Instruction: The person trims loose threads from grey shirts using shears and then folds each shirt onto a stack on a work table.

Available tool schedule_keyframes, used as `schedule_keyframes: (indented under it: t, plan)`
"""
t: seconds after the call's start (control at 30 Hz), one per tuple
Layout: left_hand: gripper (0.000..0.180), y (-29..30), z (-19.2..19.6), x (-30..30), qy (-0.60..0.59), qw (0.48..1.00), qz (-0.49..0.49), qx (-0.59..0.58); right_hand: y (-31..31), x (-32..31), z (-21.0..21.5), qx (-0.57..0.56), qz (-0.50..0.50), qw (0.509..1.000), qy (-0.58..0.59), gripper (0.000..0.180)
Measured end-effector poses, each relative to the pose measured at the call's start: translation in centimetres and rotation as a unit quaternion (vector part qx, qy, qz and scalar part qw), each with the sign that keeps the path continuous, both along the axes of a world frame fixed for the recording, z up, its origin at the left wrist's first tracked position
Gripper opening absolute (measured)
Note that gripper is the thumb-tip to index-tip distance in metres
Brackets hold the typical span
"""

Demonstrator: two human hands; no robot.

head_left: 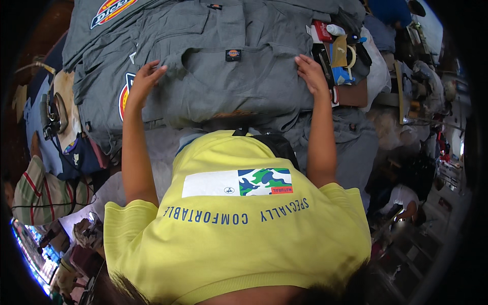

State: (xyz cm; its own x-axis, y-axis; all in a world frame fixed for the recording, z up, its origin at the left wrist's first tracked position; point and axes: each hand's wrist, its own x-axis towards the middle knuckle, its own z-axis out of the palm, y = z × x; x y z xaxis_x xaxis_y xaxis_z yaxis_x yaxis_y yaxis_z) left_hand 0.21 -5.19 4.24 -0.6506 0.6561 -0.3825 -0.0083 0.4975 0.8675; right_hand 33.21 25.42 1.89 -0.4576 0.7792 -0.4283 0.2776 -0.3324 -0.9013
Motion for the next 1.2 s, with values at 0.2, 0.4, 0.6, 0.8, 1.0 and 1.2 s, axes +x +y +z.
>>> schedule_keyframes:
  t: [0.2,0.4,0.6,0.8,1.0,1.2]
  plan:
    - [0.024,0.4,-3.4,1.8,-0.511,0.801,0.199,0.24,0.2,-0.4,-0.2,-0.23,0.006,0.959,0.167,0.052]
    - [0.028,-1.3,1.1,8.5,-0.659,0.705,0.109,0.24,-2.8,0.7,1.6,-0.23,0.135,0.942,0.203,0.042]
    - [0.041,-13.2,5.4,3.2,-0.2,0.882,-0.017,0.427,-2.5,11.0,5.9,-0.063,0.158,0.898,0.405,0.045]
    - [0.031,-3.7,7.0,-2.0,-0.44,0.731,-0.041,0.52,1.4,1.9,6.8,-0.249,0.122,0.82,0.5,0.058]
    - [0.032,7.1,-5.9,-13.5,-0.505,0.787,0.03,0.353,9.7,-9.6,-2.3,-0.363,0.121,0.874,0.3,0.06]
    - [0.044,7.3,-8.2,-15.0,-0.553,0.758,-0.038,0.343,10.7,-10.8,-4.2,-0.382,0.124,0.879,0.255,0.077]
